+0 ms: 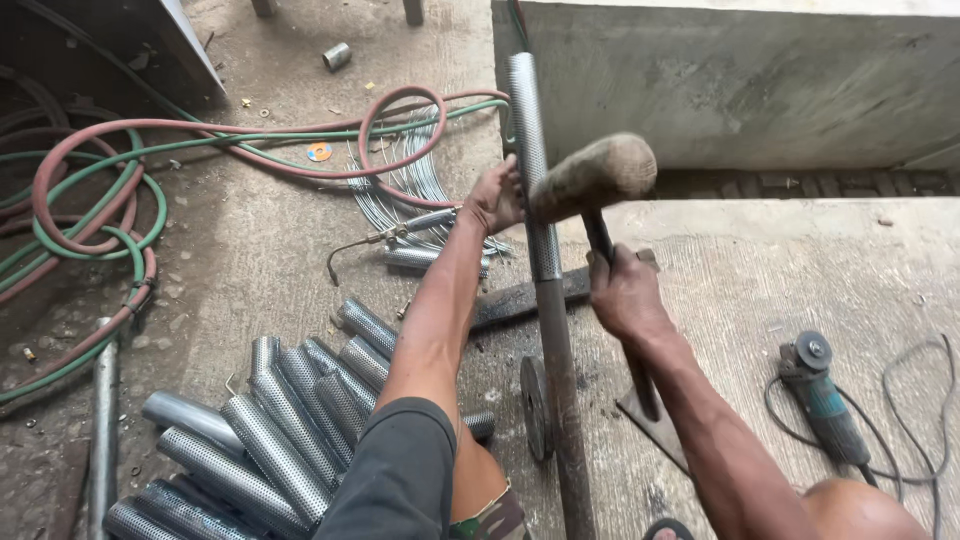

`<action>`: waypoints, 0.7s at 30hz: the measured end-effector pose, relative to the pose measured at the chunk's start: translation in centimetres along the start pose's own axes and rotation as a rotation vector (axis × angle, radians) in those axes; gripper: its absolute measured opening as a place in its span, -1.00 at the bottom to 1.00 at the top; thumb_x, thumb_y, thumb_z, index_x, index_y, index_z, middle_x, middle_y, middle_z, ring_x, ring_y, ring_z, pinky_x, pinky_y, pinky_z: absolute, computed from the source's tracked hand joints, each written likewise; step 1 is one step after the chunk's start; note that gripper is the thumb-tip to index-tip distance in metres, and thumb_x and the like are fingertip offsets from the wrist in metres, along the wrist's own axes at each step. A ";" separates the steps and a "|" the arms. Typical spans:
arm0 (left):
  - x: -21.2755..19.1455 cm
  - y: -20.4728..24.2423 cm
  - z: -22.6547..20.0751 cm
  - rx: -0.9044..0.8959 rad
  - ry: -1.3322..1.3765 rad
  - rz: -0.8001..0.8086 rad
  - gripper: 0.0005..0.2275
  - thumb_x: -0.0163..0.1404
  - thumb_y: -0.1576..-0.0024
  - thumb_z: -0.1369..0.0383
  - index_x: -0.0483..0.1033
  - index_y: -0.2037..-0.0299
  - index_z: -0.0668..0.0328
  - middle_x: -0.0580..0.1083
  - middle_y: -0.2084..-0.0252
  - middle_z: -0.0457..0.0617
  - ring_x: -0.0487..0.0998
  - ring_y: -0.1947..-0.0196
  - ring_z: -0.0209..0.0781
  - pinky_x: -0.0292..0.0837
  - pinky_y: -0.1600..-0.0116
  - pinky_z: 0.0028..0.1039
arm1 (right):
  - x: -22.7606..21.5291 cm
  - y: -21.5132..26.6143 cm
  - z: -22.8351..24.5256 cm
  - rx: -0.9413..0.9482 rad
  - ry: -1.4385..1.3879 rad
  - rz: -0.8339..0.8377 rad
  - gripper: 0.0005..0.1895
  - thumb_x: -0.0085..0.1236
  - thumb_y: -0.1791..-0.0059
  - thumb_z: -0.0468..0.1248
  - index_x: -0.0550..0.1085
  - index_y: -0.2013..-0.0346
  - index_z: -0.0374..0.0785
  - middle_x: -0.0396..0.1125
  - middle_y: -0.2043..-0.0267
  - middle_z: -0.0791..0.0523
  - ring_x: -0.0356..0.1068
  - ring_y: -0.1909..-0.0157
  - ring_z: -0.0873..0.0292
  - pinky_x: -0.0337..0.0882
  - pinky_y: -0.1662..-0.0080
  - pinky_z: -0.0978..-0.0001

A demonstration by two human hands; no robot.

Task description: The person sits on the floor and uses a sledgehammer to repeatedly strike a perforated metal tube that is positioned vertically on a metal rod. The person holds the tube steady with one hand while swinging the hammer with the other, occasionally adjusting the tube's position.

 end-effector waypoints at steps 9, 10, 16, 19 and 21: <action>-1.7 -0.9 -2.6 0.206 -0.089 -0.201 -0.55 0.36 -0.04 0.38 0.50 -0.11 0.33 0.56 0.18 0.19 0.65 0.20 0.17 0.62 0.12 -0.12 | -3.8 2.9 1.5 -0.030 -0.192 -0.099 -0.78 -0.12 -0.25 -0.29 0.43 0.11 -0.42 0.29 0.57 0.01 0.33 0.69 0.19 0.41 0.63 0.36; -2.2 -0.7 -4.4 0.270 -0.305 -0.308 -0.42 0.45 0.05 0.32 0.47 -0.12 0.40 0.54 0.15 0.27 0.67 0.19 0.16 0.67 0.16 -0.11 | -4.3 3.2 2.2 -0.158 -0.136 -0.160 -0.80 -0.17 -0.25 -0.35 0.40 0.10 -0.41 0.28 0.59 0.03 0.29 0.71 0.19 0.37 0.60 0.38; -0.9 0.2 -4.2 0.264 -0.280 -0.304 -0.30 0.46 0.03 0.31 0.35 -0.24 0.48 0.51 0.02 0.38 0.62 0.04 0.27 0.66 0.04 -0.05 | 0.0 2.6 -5.4 0.005 0.134 0.021 -0.67 -0.15 -0.19 -0.17 0.39 0.23 -0.42 0.28 0.67 -0.10 0.34 0.71 -0.06 0.32 0.64 0.11; -0.4 -0.8 -4.5 0.205 -0.265 -0.262 -0.26 0.42 -0.03 0.33 0.27 -0.34 0.52 0.50 -0.10 0.44 0.58 -0.10 0.40 0.59 -0.08 0.03 | -0.2 1.9 -5.2 0.374 0.067 0.166 -0.58 -0.19 -0.17 -0.13 0.42 0.18 -0.50 0.33 0.68 -0.09 0.36 0.74 0.01 0.40 0.71 0.15; -2.0 0.4 -1.9 0.156 -0.235 -0.293 -0.27 0.44 -0.02 0.33 0.30 -0.32 0.51 0.53 -0.05 0.40 0.61 -0.07 0.35 0.58 -0.08 0.00 | -0.9 4.1 -3.9 0.433 -0.024 0.180 -0.62 -0.24 -0.20 -0.19 0.41 0.12 -0.52 0.30 0.62 -0.07 0.34 0.72 0.04 0.38 0.73 0.20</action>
Point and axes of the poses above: each hand's wrist, its own y-axis away from the middle knuckle, its own x-axis out of the palm, z = x × y, the point moved 10 cm from there along -y, towards the middle knuckle
